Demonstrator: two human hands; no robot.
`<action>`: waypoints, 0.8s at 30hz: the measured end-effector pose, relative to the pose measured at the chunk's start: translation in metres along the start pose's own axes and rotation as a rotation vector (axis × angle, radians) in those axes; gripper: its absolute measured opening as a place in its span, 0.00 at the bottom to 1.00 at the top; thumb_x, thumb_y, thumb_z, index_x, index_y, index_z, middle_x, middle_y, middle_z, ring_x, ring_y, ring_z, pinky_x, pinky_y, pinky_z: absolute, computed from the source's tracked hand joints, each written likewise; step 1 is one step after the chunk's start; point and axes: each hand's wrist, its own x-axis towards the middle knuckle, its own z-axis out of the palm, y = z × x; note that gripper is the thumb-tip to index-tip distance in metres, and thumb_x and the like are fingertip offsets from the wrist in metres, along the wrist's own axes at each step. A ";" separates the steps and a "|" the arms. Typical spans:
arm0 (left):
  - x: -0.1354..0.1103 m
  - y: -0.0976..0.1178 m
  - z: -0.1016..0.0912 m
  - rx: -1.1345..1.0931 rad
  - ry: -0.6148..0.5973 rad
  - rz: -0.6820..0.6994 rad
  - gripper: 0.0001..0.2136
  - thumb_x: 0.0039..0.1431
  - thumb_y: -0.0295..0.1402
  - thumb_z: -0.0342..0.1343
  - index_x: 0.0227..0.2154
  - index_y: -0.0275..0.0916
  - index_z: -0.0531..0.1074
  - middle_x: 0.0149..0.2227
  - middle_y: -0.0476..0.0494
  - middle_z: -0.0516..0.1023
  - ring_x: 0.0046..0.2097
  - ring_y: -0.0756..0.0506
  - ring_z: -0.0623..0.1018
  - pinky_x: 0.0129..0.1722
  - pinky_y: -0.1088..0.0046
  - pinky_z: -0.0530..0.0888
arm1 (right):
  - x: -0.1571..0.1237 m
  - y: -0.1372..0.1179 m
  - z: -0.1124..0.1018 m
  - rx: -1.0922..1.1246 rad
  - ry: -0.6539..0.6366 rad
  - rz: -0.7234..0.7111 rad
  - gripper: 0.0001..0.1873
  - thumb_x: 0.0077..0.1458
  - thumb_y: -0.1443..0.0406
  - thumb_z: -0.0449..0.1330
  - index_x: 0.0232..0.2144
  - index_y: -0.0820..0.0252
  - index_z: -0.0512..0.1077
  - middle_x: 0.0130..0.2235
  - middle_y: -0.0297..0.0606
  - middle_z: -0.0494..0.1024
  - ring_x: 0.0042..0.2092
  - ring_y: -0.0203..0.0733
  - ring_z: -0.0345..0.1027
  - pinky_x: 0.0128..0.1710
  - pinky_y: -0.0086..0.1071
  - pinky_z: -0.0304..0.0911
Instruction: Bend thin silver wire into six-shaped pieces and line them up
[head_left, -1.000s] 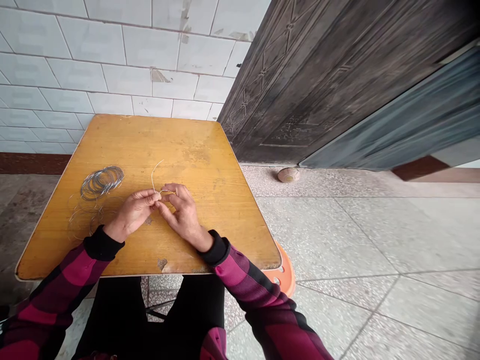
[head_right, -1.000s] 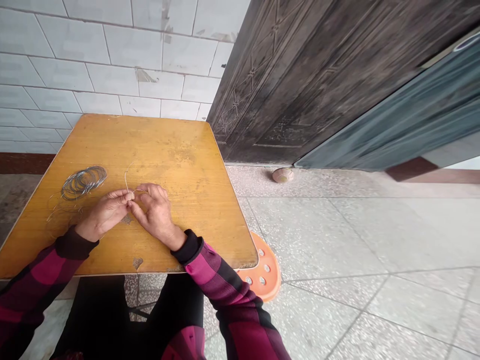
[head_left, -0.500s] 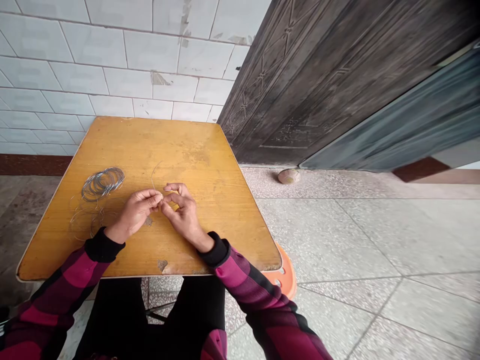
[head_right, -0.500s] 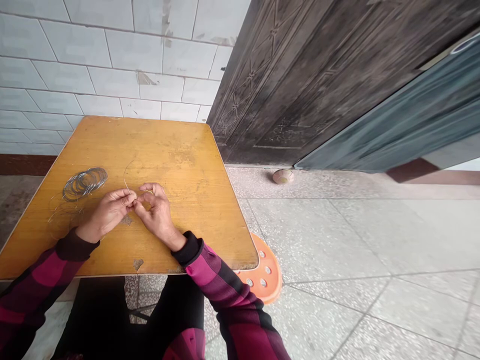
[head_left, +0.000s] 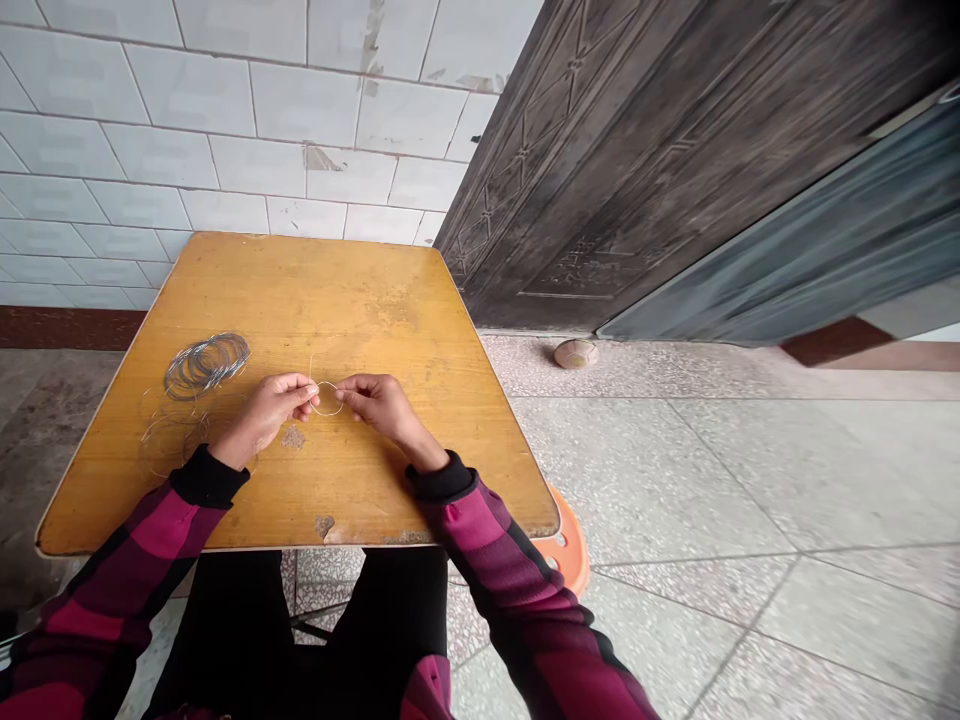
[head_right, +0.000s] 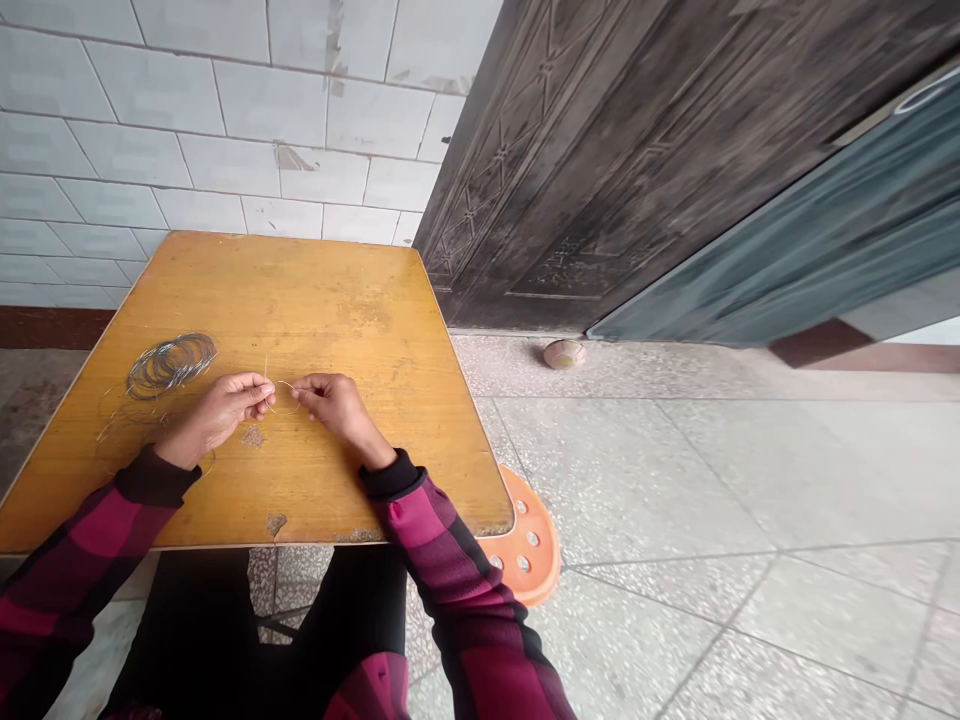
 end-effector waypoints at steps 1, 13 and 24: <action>0.000 0.000 0.000 0.005 -0.001 -0.004 0.12 0.50 0.38 0.64 0.23 0.34 0.73 0.24 0.47 0.72 0.25 0.52 0.69 0.25 0.75 0.64 | 0.001 0.001 0.001 0.046 -0.022 0.041 0.14 0.49 0.57 0.64 0.31 0.63 0.76 0.22 0.30 0.72 0.20 0.28 0.61 0.19 0.23 0.57; -0.003 -0.004 0.002 -0.032 0.084 -0.055 0.13 0.50 0.39 0.64 0.32 0.33 0.75 0.32 0.43 0.77 0.28 0.51 0.74 0.27 0.75 0.70 | 0.006 0.008 0.003 0.074 0.112 0.112 0.08 0.51 0.62 0.63 0.27 0.63 0.74 0.19 0.31 0.74 0.19 0.32 0.68 0.21 0.24 0.65; 0.003 -0.027 0.003 0.401 0.111 0.280 0.13 0.47 0.29 0.65 0.38 0.38 0.76 0.43 0.41 0.75 0.38 0.46 0.77 0.33 0.72 0.73 | 0.018 0.019 -0.008 -0.103 0.178 0.222 0.06 0.54 0.70 0.60 0.25 0.62 0.73 0.19 0.32 0.75 0.20 0.33 0.71 0.23 0.25 0.67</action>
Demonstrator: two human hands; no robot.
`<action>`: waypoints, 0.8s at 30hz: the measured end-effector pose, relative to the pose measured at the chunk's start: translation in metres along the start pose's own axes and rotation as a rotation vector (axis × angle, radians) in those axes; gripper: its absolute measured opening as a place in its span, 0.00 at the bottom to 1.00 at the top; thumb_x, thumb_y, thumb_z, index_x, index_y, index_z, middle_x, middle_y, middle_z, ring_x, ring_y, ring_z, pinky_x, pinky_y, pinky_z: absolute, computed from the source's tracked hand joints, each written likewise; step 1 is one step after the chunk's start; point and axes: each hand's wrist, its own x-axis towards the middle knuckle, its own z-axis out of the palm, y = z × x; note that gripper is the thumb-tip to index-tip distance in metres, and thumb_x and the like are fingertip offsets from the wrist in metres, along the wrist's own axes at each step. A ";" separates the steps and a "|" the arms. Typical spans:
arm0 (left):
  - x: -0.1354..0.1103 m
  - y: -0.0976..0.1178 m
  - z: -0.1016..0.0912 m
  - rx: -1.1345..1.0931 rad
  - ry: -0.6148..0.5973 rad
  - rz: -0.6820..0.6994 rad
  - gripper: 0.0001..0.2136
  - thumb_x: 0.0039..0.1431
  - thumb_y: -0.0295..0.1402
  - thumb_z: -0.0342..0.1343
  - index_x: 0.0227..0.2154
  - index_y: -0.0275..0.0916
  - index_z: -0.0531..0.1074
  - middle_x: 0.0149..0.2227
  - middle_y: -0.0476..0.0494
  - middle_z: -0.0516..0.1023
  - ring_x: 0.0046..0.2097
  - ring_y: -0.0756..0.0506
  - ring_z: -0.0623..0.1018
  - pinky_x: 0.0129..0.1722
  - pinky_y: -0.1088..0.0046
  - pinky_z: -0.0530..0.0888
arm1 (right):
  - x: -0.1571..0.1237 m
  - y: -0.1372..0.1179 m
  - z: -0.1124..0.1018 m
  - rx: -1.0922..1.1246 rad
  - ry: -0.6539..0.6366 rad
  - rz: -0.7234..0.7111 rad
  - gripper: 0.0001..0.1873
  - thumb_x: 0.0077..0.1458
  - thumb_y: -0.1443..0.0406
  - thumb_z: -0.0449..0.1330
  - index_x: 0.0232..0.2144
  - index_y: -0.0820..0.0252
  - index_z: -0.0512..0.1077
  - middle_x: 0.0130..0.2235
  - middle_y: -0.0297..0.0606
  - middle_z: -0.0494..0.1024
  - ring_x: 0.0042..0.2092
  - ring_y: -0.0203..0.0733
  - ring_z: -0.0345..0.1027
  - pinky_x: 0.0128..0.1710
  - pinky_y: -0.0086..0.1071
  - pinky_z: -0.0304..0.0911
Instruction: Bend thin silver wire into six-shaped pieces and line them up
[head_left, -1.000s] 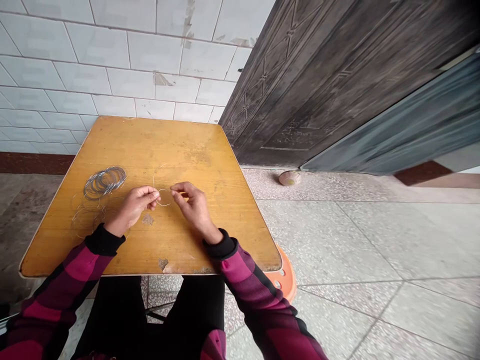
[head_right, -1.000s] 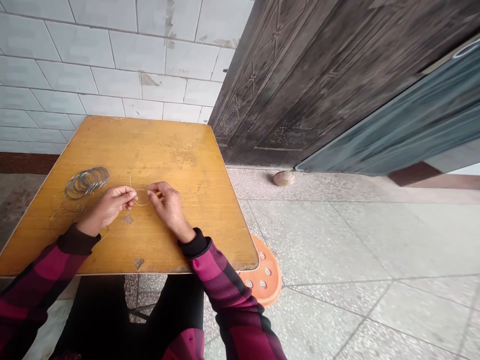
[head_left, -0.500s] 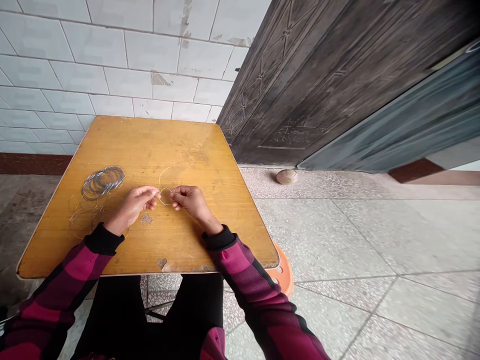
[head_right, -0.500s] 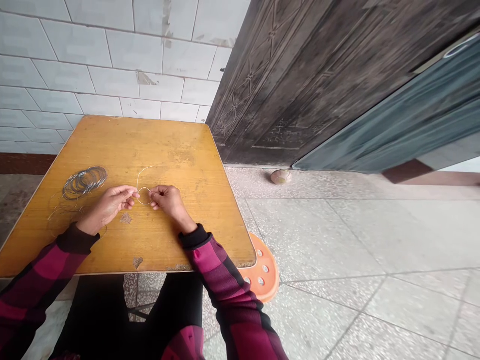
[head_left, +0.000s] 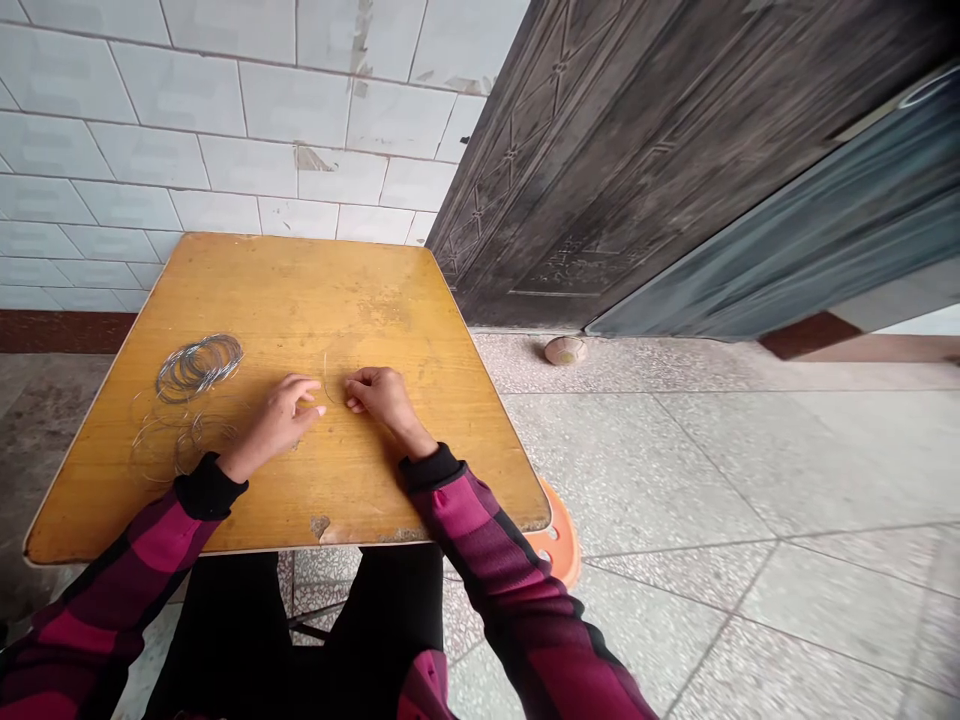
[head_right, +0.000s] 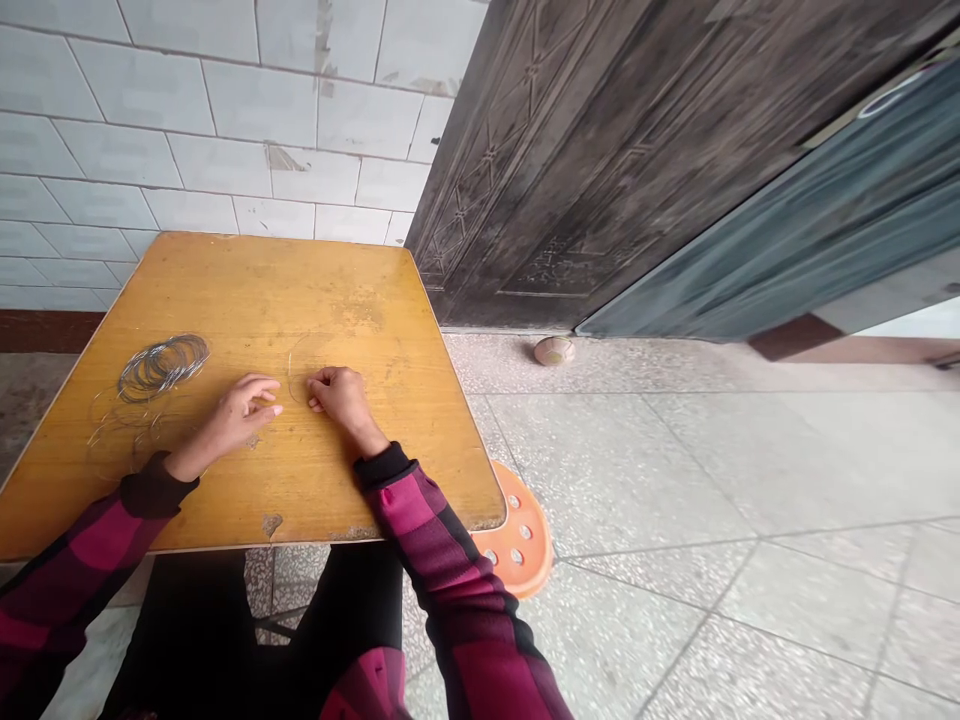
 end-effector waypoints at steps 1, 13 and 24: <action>-0.001 -0.001 0.001 0.023 -0.029 0.031 0.13 0.48 0.30 0.64 0.39 0.38 0.76 0.45 0.39 0.74 0.40 0.45 0.77 0.34 0.72 0.74 | 0.000 0.000 -0.001 -0.019 0.002 0.012 0.06 0.54 0.70 0.60 0.25 0.62 0.73 0.19 0.32 0.75 0.20 0.33 0.71 0.23 0.25 0.67; -0.001 0.001 -0.005 0.347 -0.134 0.186 0.11 0.50 0.28 0.63 0.39 0.39 0.77 0.50 0.36 0.77 0.54 0.37 0.74 0.58 0.53 0.67 | -0.016 -0.010 -0.030 -0.598 0.181 -0.342 0.09 0.55 0.70 0.59 0.35 0.63 0.80 0.35 0.43 0.82 0.35 0.42 0.75 0.37 0.32 0.65; -0.010 -0.005 0.003 0.594 -0.329 0.323 0.19 0.60 0.26 0.52 0.54 0.37 0.69 0.59 0.36 0.72 0.61 0.41 0.71 0.61 0.56 0.68 | -0.047 -0.015 -0.008 -0.885 -0.139 -0.409 0.13 0.62 0.65 0.56 0.46 0.57 0.77 0.38 0.41 0.80 0.35 0.40 0.70 0.33 0.30 0.56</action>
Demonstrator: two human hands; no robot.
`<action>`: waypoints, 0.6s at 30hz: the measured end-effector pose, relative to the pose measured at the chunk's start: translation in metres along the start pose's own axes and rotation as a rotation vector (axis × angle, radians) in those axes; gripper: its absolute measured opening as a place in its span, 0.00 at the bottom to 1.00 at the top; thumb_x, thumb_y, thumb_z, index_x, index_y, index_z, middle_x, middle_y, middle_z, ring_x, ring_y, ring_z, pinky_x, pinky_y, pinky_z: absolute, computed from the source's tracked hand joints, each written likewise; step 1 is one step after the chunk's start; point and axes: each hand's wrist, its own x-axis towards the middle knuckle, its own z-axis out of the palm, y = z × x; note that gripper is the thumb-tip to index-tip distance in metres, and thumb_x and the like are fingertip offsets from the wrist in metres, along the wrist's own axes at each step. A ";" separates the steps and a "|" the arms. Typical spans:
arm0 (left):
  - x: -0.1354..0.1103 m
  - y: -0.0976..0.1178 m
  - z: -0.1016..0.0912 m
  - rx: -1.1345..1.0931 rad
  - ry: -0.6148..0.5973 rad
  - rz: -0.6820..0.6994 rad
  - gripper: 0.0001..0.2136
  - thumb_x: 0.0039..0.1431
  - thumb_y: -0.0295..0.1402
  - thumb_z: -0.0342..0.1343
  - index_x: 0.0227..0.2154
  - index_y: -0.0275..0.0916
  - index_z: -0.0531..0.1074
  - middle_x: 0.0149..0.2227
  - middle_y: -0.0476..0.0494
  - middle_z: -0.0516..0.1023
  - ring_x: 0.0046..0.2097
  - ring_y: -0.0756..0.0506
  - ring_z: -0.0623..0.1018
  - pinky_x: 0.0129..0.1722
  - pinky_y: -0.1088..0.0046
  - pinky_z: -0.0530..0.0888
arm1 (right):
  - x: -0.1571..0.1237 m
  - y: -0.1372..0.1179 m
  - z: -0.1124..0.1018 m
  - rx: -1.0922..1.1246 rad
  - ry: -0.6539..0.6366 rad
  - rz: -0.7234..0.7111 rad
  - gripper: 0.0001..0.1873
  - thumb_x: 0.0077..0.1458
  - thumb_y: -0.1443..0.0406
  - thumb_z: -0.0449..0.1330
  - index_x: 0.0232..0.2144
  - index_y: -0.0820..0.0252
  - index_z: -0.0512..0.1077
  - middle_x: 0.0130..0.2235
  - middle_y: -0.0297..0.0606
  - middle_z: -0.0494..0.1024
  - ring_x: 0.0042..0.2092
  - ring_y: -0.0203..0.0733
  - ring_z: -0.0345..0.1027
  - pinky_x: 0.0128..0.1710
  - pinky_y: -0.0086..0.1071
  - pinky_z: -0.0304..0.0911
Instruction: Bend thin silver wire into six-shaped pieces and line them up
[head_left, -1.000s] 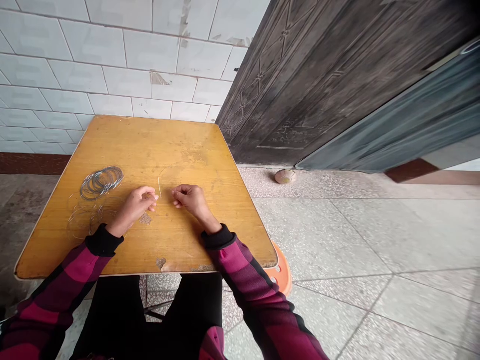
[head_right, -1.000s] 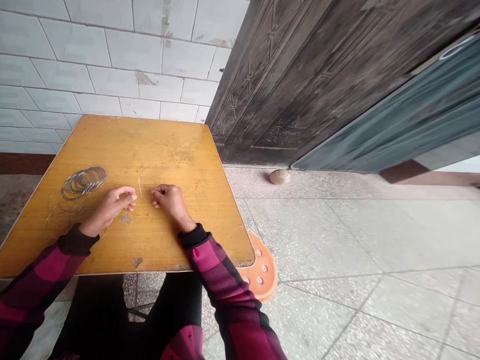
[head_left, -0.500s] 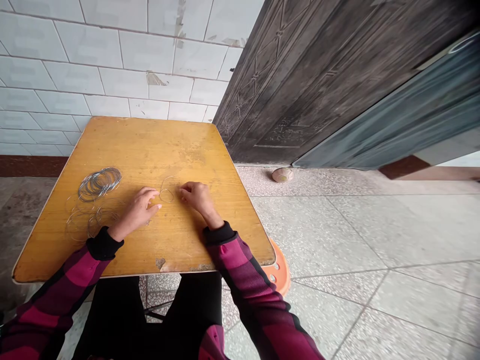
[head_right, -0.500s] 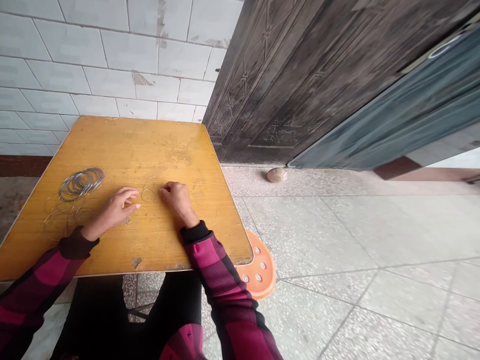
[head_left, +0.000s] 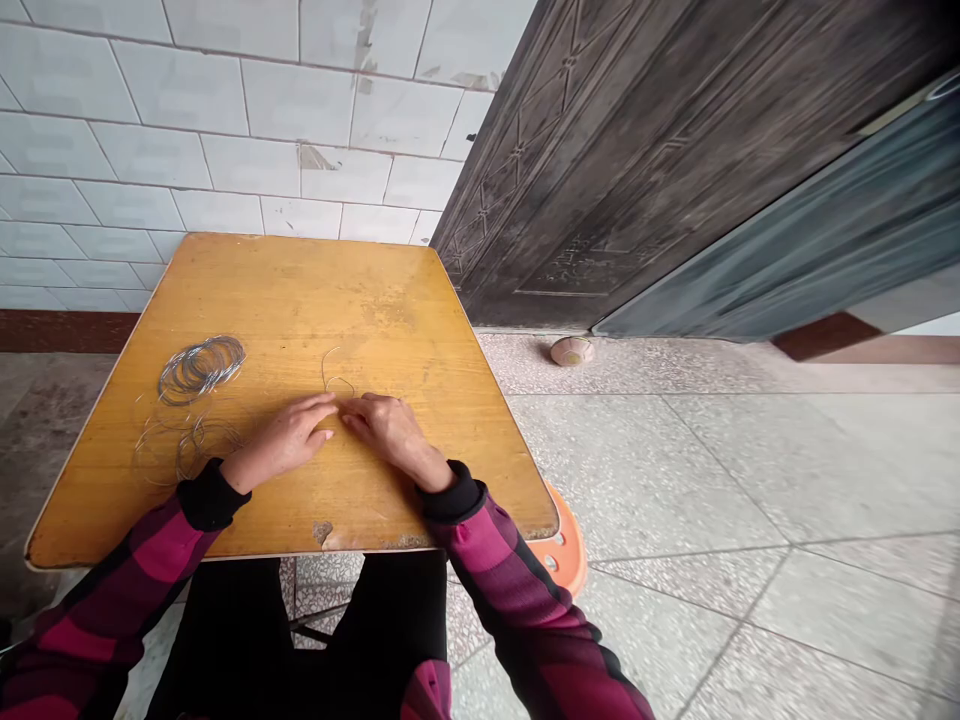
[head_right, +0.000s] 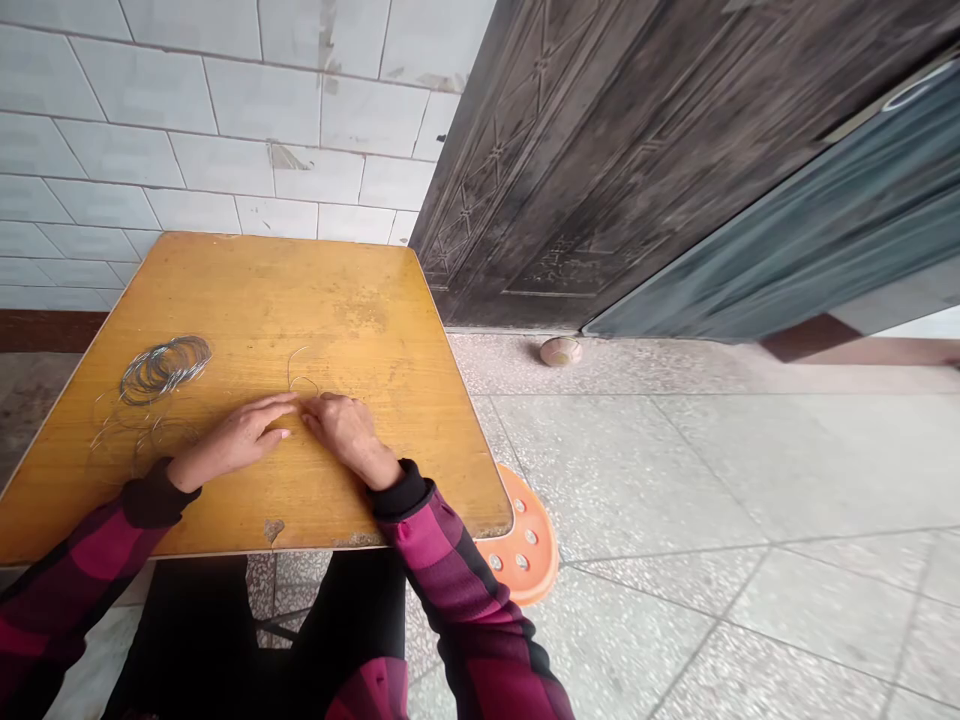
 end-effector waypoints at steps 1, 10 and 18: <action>0.000 -0.001 -0.001 0.004 0.001 -0.011 0.18 0.61 0.27 0.52 0.54 0.37 0.70 0.60 0.36 0.71 0.61 0.41 0.71 0.61 0.56 0.68 | 0.001 0.001 0.001 -0.006 0.004 0.004 0.13 0.62 0.65 0.56 0.47 0.57 0.77 0.38 0.41 0.80 0.35 0.40 0.70 0.33 0.30 0.56; 0.002 -0.010 -0.010 0.040 0.084 -0.066 0.15 0.62 0.31 0.52 0.50 0.34 0.72 0.57 0.31 0.73 0.59 0.39 0.72 0.60 0.53 0.68 | 0.013 0.013 0.010 0.021 0.131 0.015 0.08 0.60 0.64 0.59 0.38 0.58 0.78 0.41 0.40 0.74 0.35 0.37 0.66 0.31 0.29 0.54; 0.006 -0.003 -0.039 -0.078 0.206 -0.019 0.12 0.61 0.34 0.54 0.46 0.37 0.75 0.55 0.35 0.75 0.56 0.40 0.75 0.58 0.54 0.70 | 0.020 0.008 0.010 -0.040 0.102 0.058 0.10 0.62 0.63 0.56 0.37 0.60 0.77 0.41 0.41 0.74 0.35 0.38 0.66 0.31 0.29 0.54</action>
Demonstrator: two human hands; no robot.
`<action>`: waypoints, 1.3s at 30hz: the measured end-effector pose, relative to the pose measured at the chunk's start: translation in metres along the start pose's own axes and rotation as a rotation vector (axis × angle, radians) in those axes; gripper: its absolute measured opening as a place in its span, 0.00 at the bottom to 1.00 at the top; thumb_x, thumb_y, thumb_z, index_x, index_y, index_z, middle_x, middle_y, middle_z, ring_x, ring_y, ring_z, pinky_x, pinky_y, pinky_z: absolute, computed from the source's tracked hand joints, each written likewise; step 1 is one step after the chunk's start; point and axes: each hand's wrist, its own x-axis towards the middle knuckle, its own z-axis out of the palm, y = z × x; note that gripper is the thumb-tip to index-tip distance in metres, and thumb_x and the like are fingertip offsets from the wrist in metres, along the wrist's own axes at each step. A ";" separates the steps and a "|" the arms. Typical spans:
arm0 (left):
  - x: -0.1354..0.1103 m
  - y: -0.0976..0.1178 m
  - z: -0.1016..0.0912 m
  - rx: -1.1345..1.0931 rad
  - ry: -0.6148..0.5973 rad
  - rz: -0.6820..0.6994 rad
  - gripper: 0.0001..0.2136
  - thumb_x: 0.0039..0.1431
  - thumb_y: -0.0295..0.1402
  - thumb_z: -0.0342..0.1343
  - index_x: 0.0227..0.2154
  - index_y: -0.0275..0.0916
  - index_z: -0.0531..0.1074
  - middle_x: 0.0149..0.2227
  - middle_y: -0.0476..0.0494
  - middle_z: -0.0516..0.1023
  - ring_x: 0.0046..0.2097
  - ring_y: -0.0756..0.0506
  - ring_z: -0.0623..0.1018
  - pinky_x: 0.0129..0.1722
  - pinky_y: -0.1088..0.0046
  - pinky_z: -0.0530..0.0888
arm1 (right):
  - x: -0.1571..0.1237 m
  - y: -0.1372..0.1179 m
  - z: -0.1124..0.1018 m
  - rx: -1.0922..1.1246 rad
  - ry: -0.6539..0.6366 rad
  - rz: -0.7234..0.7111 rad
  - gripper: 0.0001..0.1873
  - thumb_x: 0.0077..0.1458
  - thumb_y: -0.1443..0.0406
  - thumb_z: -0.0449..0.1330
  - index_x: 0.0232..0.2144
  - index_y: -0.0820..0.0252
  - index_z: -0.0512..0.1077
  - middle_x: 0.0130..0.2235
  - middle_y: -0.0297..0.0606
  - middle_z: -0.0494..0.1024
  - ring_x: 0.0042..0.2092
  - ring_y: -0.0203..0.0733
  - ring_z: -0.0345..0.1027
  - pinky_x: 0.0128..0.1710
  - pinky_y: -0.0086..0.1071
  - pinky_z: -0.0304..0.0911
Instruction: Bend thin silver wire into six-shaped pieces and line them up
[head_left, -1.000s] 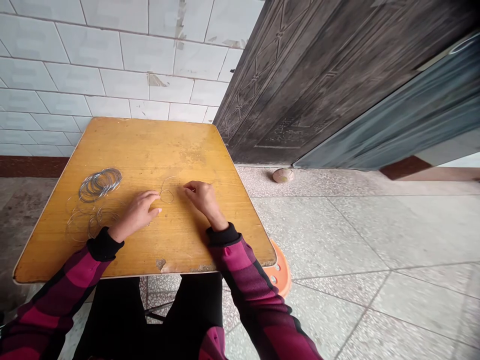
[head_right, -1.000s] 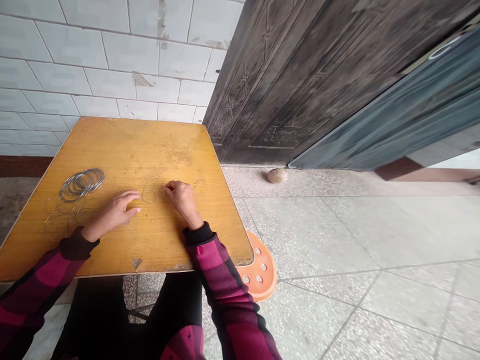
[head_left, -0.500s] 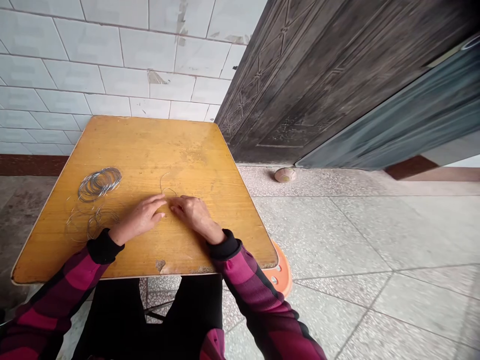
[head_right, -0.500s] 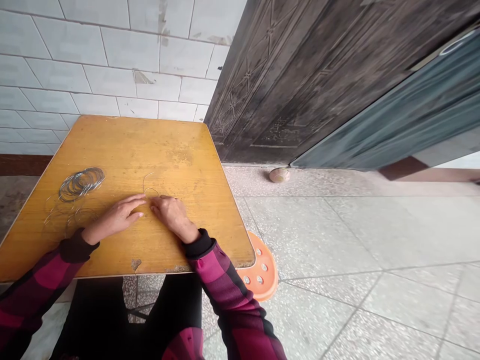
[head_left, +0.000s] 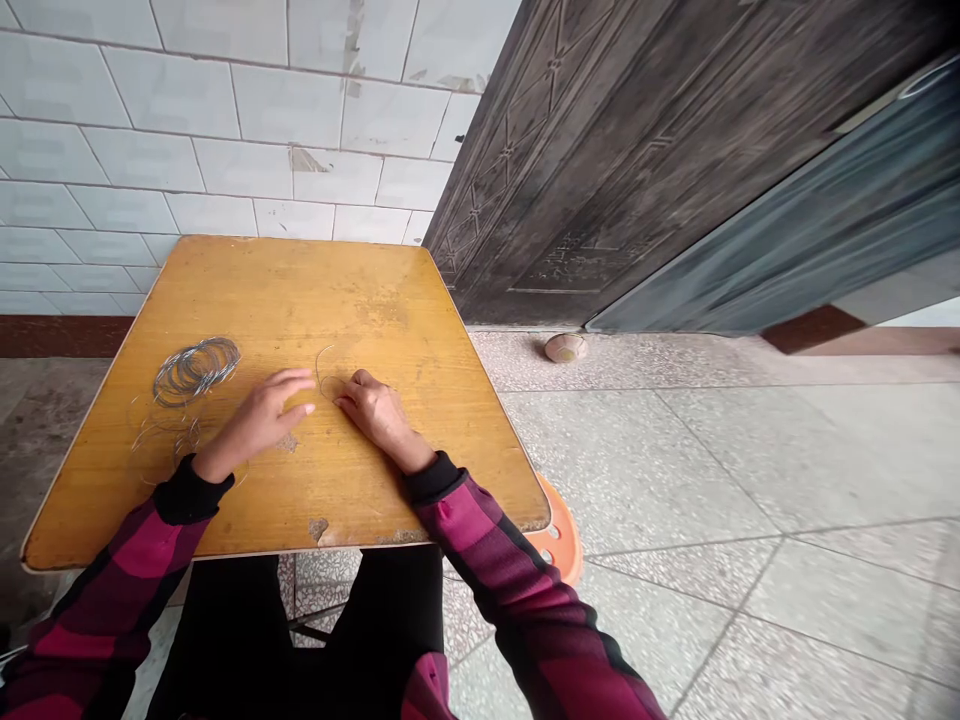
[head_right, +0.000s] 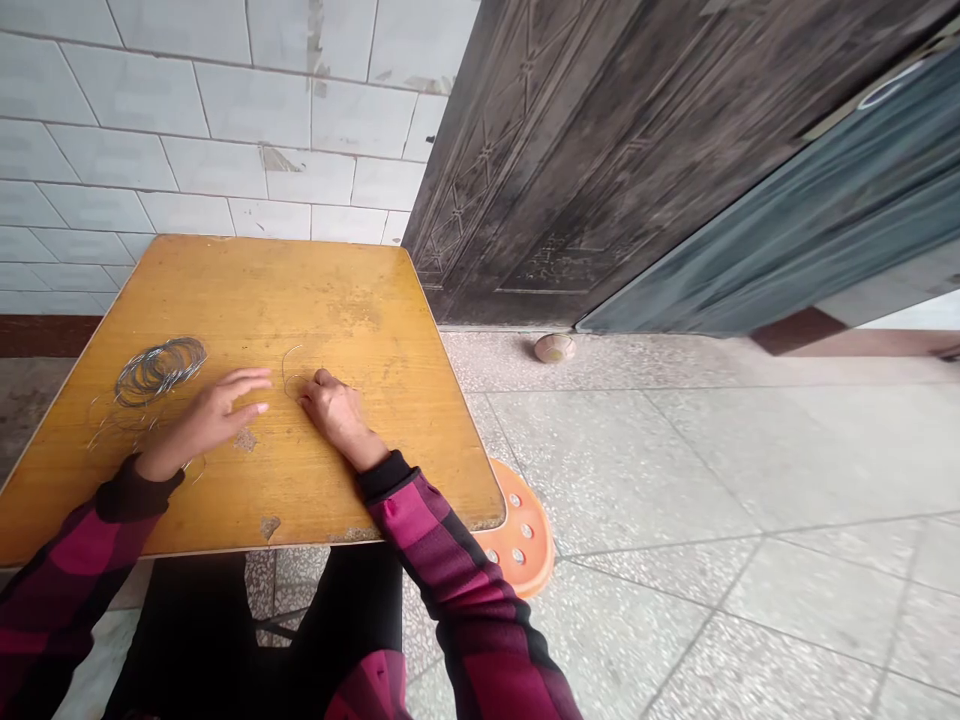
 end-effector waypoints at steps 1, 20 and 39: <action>0.002 0.002 -0.010 -0.023 0.043 -0.005 0.12 0.61 0.35 0.54 0.45 0.38 0.75 0.55 0.37 0.75 0.56 0.40 0.74 0.58 0.54 0.70 | 0.000 -0.001 0.000 -0.013 -0.009 0.015 0.11 0.63 0.63 0.55 0.38 0.60 0.77 0.42 0.41 0.74 0.34 0.38 0.67 0.31 0.29 0.54; -0.054 0.020 -0.116 0.035 0.367 -0.186 0.07 0.57 0.37 0.59 0.37 0.44 0.77 0.42 0.46 0.79 0.43 0.44 0.79 0.44 0.64 0.77 | -0.005 -0.003 0.005 0.044 0.137 0.039 0.12 0.62 0.61 0.55 0.39 0.62 0.75 0.42 0.43 0.74 0.33 0.37 0.67 0.29 0.29 0.54; -0.148 -0.045 -0.074 0.118 0.169 -0.475 0.11 0.59 0.37 0.52 0.40 0.39 0.76 0.44 0.42 0.77 0.42 0.44 0.79 0.43 0.66 0.76 | -0.034 -0.123 0.048 -0.117 0.003 -0.881 0.14 0.67 0.72 0.48 0.35 0.64 0.72 0.37 0.42 0.74 0.38 0.41 0.66 0.30 0.32 0.61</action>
